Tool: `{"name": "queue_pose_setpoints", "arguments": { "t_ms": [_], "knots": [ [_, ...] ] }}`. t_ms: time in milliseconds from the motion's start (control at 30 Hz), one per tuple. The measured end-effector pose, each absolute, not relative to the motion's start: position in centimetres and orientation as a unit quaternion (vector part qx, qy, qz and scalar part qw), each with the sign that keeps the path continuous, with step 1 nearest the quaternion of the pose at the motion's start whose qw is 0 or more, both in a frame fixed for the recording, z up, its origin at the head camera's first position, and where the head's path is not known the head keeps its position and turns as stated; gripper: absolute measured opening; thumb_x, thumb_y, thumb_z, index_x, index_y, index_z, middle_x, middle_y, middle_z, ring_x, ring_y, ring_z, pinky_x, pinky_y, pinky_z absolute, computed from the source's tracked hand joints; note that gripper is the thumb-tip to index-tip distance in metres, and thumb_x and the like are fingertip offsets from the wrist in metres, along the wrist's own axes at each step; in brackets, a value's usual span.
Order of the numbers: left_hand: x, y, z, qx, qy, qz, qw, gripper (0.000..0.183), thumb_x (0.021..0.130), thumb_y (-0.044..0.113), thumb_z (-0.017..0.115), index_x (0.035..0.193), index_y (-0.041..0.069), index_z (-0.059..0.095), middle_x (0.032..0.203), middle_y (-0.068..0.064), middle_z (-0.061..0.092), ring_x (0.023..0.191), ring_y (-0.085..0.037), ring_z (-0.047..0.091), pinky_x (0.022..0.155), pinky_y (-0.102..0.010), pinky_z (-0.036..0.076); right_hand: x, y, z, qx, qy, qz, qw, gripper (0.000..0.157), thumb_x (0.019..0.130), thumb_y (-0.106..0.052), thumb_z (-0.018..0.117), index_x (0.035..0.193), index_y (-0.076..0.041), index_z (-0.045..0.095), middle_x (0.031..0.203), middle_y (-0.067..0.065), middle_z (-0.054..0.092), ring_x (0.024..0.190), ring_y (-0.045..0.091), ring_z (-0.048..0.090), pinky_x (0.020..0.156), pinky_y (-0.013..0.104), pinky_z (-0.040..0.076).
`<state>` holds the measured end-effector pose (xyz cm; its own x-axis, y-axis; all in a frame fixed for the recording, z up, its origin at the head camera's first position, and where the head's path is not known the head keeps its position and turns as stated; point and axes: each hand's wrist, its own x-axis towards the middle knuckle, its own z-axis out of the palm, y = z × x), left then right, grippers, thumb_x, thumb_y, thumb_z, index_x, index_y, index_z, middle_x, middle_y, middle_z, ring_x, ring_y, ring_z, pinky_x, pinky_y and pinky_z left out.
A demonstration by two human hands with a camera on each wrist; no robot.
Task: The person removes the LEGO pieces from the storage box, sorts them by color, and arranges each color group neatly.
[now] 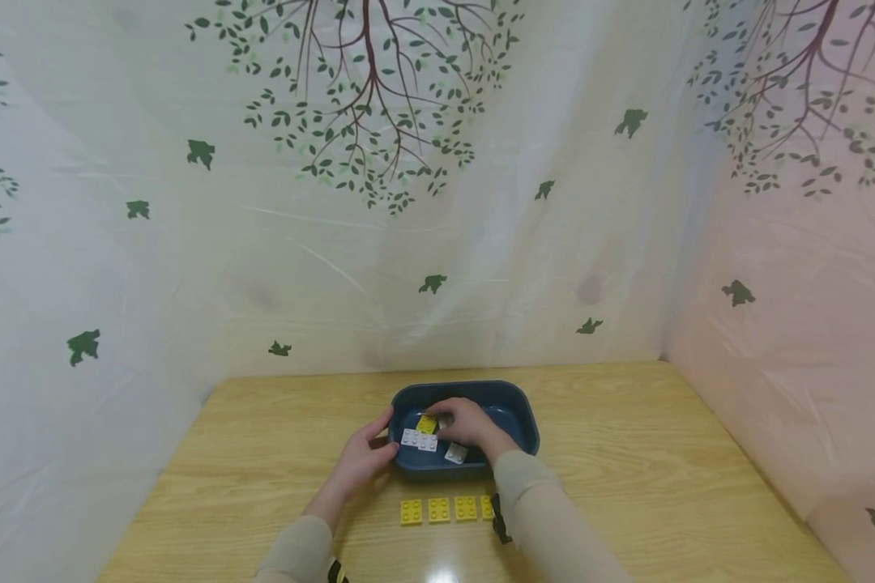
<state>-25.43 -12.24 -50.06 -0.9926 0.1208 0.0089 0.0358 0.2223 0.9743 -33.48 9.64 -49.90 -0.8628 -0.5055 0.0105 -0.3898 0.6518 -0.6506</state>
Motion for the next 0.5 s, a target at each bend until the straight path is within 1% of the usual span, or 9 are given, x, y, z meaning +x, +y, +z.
{"name": "queue_pose_setpoints", "arguments": {
  "t_ms": [167, 333, 500],
  "knots": [
    [-25.46, -12.28, -50.10, 0.047, 0.783, 0.619, 0.034, 0.065, 0.090, 0.001, 0.063, 0.150, 0.005, 0.040, 0.149, -0.027, 0.040, 0.122, -0.044, 0.054, 0.096, -0.048, 0.051, -33.51, 9.47, -50.05, -0.239, 0.908, -0.335, 0.076, 0.036, 0.083, -0.009, 0.077, 0.119, -0.009, 0.072, 0.115, 0.005, 0.070, 0.109, 0.025, 0.062, 0.099, 0.046, 0.047],
    [-25.58, -12.40, -50.11, 0.054, 0.797, 0.600, 0.039, 0.064, 0.091, 0.003, 0.062, 0.151, 0.005, 0.039, 0.150, -0.027, 0.040, 0.124, -0.043, 0.054, 0.099, -0.047, 0.049, -33.41, 9.17, -49.93, -0.231, 0.913, -0.329, 0.065, 0.034, 0.083, -0.008, 0.077, 0.117, -0.008, 0.072, 0.113, 0.005, 0.071, 0.106, 0.025, 0.063, 0.096, 0.045, 0.049],
    [-25.60, -12.40, -50.02, 0.053, 0.802, 0.593, 0.041, 0.064, 0.091, 0.004, 0.062, 0.151, 0.006, 0.040, 0.150, -0.026, 0.041, 0.124, -0.042, 0.054, 0.100, -0.047, 0.048, -33.29, 8.85, -49.87, -0.213, 0.920, -0.324, 0.053, 0.032, 0.083, -0.011, 0.077, 0.115, -0.008, 0.073, 0.110, 0.005, 0.072, 0.105, 0.024, 0.064, 0.094, 0.045, 0.050]
  ]
}}
